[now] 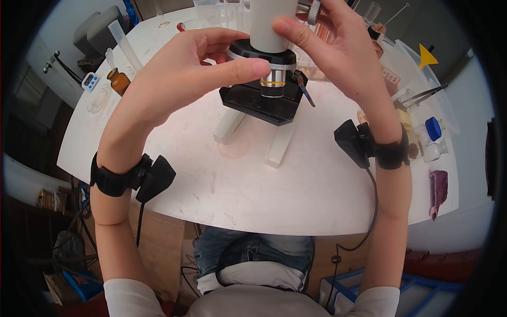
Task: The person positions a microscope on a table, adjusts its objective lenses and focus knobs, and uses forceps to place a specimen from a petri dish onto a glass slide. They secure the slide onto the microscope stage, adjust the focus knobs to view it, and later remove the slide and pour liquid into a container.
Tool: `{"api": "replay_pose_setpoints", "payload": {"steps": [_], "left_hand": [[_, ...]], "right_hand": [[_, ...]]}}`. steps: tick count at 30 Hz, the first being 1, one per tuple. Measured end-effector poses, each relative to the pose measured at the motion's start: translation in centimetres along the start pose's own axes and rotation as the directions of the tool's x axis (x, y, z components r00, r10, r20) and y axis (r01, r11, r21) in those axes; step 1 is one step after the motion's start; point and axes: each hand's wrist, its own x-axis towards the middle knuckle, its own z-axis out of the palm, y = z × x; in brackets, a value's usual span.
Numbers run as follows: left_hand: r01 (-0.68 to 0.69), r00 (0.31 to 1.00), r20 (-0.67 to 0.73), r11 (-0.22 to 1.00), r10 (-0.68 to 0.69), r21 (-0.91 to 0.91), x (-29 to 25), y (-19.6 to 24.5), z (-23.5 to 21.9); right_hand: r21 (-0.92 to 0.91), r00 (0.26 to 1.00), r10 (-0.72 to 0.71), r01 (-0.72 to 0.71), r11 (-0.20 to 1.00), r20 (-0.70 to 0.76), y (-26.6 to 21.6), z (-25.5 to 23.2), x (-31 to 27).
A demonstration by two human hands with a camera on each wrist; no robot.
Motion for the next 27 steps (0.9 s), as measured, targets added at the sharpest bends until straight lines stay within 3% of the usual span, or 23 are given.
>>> {"api": "replay_pose_setpoints", "payload": {"steps": [2, 4, 8, 15, 17, 22, 27], "left_hand": [[0.008, 0.999, 0.052, 0.999, -0.007, -0.036, 0.5, 0.2, -0.2], [0.151, 0.953, 0.283, 0.978, -0.106, -0.142, 1.2, 0.3, -0.7], [0.121, 0.952, 0.303, 0.964, -0.045, -0.235, 1.7, -0.1, -0.5], [0.115, 0.986, 0.138, 0.975, -0.089, -0.193, 1.1, 0.2, 0.7], [0.09, 0.993, 0.089, 0.984, -0.077, -0.153, 0.9, 0.6, 1.0], [0.093, 0.996, -0.006, 0.995, -0.093, -0.046, 0.7, 0.6, 1.3], [0.027, 1.0, 0.002, 1.0, -0.027, -0.007, 0.0, 0.2, 1.0]], "right_hand": [[0.022, 0.999, -0.031, 0.031, 0.999, -0.01, 0.1, 0.0, 0.0], [0.012, 1.0, -0.022, 0.022, 1.0, -0.005, 0.1, 0.0, 0.0], [0.011, 1.0, -0.008, 0.008, 1.0, -0.002, -0.1, -0.1, -0.1], [0.005, 0.998, -0.068, 0.068, 0.998, -0.009, -0.8, -0.2, 0.0], [-0.102, 1.0, -0.023, 0.025, 0.994, 0.02, -2.6, -0.6, -0.3], [-0.006, 1.0, -0.031, 0.031, 1.0, -0.002, 0.0, 0.0, 0.0], [-0.001, 0.999, -0.047, 0.047, 0.999, -0.012, -0.8, -0.1, 0.1]]}}
